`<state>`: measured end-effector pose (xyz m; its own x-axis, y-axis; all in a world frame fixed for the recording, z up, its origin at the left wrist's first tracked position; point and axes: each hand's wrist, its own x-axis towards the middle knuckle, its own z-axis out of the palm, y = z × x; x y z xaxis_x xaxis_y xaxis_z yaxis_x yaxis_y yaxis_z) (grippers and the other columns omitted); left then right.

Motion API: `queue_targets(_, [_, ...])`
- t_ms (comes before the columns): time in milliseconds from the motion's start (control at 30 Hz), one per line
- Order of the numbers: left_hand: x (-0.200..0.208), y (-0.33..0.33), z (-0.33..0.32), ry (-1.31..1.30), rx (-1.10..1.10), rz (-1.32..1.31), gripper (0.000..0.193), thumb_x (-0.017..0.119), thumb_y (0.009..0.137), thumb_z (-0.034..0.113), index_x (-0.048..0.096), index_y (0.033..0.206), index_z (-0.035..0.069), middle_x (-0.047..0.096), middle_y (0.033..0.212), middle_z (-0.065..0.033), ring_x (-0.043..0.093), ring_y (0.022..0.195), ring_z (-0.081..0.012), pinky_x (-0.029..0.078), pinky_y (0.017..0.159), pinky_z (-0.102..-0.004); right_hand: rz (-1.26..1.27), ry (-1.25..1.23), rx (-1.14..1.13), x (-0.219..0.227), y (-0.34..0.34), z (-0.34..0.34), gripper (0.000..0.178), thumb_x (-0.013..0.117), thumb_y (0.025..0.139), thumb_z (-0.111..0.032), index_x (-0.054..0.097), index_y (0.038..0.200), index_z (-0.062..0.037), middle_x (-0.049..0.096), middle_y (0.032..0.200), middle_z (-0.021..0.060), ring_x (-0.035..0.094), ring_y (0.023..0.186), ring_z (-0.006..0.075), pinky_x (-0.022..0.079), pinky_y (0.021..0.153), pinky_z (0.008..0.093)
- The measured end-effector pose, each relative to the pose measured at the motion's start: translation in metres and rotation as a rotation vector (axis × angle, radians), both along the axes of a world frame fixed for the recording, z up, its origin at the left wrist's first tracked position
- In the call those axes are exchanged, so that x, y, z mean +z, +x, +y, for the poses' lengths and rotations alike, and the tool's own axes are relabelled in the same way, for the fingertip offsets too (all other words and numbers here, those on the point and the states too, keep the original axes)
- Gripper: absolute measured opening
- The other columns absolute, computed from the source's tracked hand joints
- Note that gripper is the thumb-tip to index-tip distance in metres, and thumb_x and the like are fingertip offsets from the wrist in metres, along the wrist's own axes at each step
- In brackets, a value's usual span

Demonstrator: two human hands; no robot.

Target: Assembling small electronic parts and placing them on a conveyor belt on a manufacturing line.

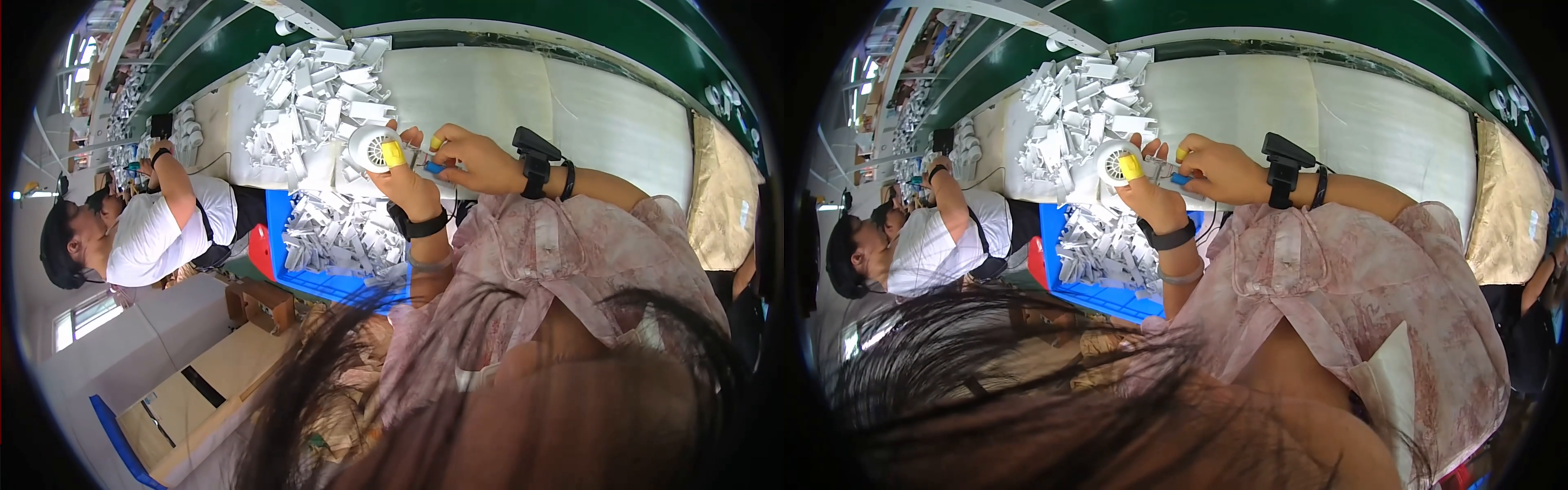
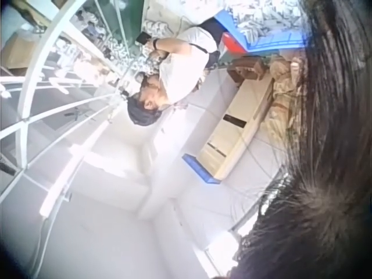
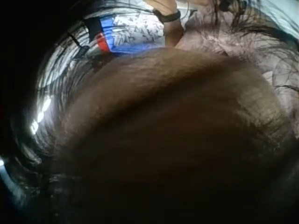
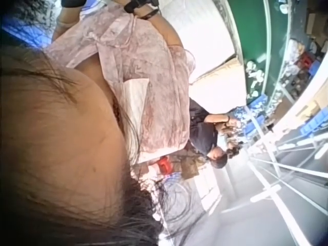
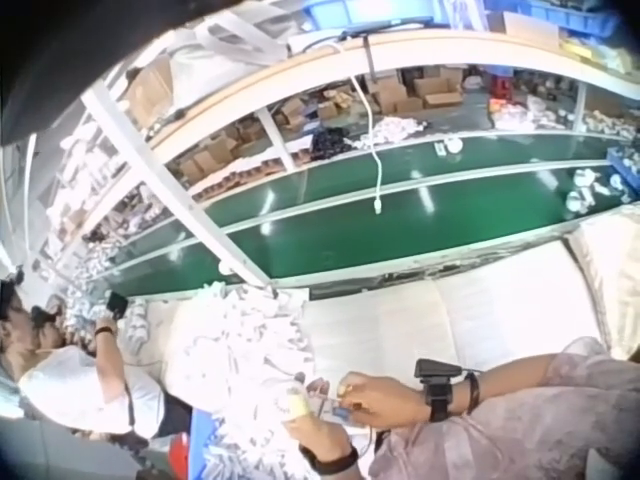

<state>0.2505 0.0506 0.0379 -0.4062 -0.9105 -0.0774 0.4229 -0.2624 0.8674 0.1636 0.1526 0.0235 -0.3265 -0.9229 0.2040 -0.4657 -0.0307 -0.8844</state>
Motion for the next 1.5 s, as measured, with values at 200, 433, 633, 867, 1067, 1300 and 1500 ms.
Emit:
queue_targets(200, [-0.009,0.003,-0.003,0.052,0.01,0.042,0.033,0.054,0.095,0.021,0.046,0.119,0.001,0.059,0.114,-0.0139,0.063,0.084,-0.0206,0.056,0.076,-0.0358,0.072,-0.038,-0.026,0.0,0.001,0.003,0.013,0.068,0.077,-0.012,0.067,0.088,-0.0044,0.056,0.1,0.0086,0.06,0.078,0.023,0.049,0.068,0.033])
queue_targets(433, [-0.012,0.007,-0.006,0.068,0.044,0.045,0.033,0.054,0.095,0.021,0.046,0.119,0.001,0.059,0.115,-0.0148,0.062,0.086,-0.0214,0.056,0.075,-0.0362,-0.026,-0.031,0.003,0.0,-0.004,0.005,0.016,0.064,0.082,-0.006,0.069,0.097,-0.0038,0.056,0.104,0.0093,0.06,0.089,0.0211,0.05,0.078,0.0303])
queue_targets(633, [-0.016,0.009,-0.006,0.07,0.022,0.06,0.034,0.054,0.095,0.022,0.046,0.12,0.001,0.058,0.116,-0.0153,0.062,0.087,-0.0221,0.055,0.075,-0.0365,-0.144,0.049,0.016,-0.001,-0.003,0.003,0.014,0.064,0.082,-0.005,0.069,0.096,-0.004,0.056,0.105,0.0084,0.059,0.09,0.0197,0.05,0.079,0.0314])
queue_targets(867, [-0.011,0.01,-0.003,0.063,-0.014,0.061,0.038,0.054,0.094,0.025,0.045,0.122,0.001,0.057,0.117,-0.0156,0.061,0.088,-0.022,0.055,0.076,-0.0373,0.008,0.019,0.1,0.002,-0.018,-0.002,0.009,0.067,0.079,-0.006,0.066,0.088,-0.0053,0.056,0.102,0.0082,0.06,0.084,0.0206,0.049,0.071,0.031])
queue_targets(1067, [-0.006,0.01,-0.002,0.071,-0.065,0.059,0.042,0.055,0.094,0.031,0.046,0.124,0.003,0.058,0.115,-0.0146,0.061,0.087,-0.0206,0.055,0.076,-0.0371,-0.051,0.126,0.12,0.016,-0.037,-0.006,0.011,0.071,0.077,-0.013,0.06,0.079,-0.009,0.056,0.095,0.0061,0.061,0.072,0.0201,0.047,0.063,0.0336])
queue_targets(1300, [-0.013,0.012,-0.005,0.104,-0.088,0.1,0.046,0.054,0.094,0.035,0.045,0.127,0.005,0.056,0.117,-0.0136,0.061,0.089,-0.0202,0.054,0.077,-0.0374,0.337,0.024,0.13,0.023,-0.028,-0.001,0.012,0.07,0.077,-0.018,0.061,0.08,-0.0126,0.056,0.095,0.001,0.058,0.076,0.0207,0.044,0.067,0.0347])
queue_targets(1500, [-0.014,0.009,-0.004,0.087,-0.1,0.1,0.047,0.054,0.094,0.036,0.045,0.128,0.006,0.056,0.118,-0.0129,0.06,0.092,-0.0201,0.054,0.079,-0.0384,0.397,-0.091,0.037,0.014,-0.015,0.004,0.003,0.066,0.078,-0.015,0.067,0.081,-0.0126,0.058,0.095,0.0007,0.057,0.079,0.0208,0.044,0.07,0.035])
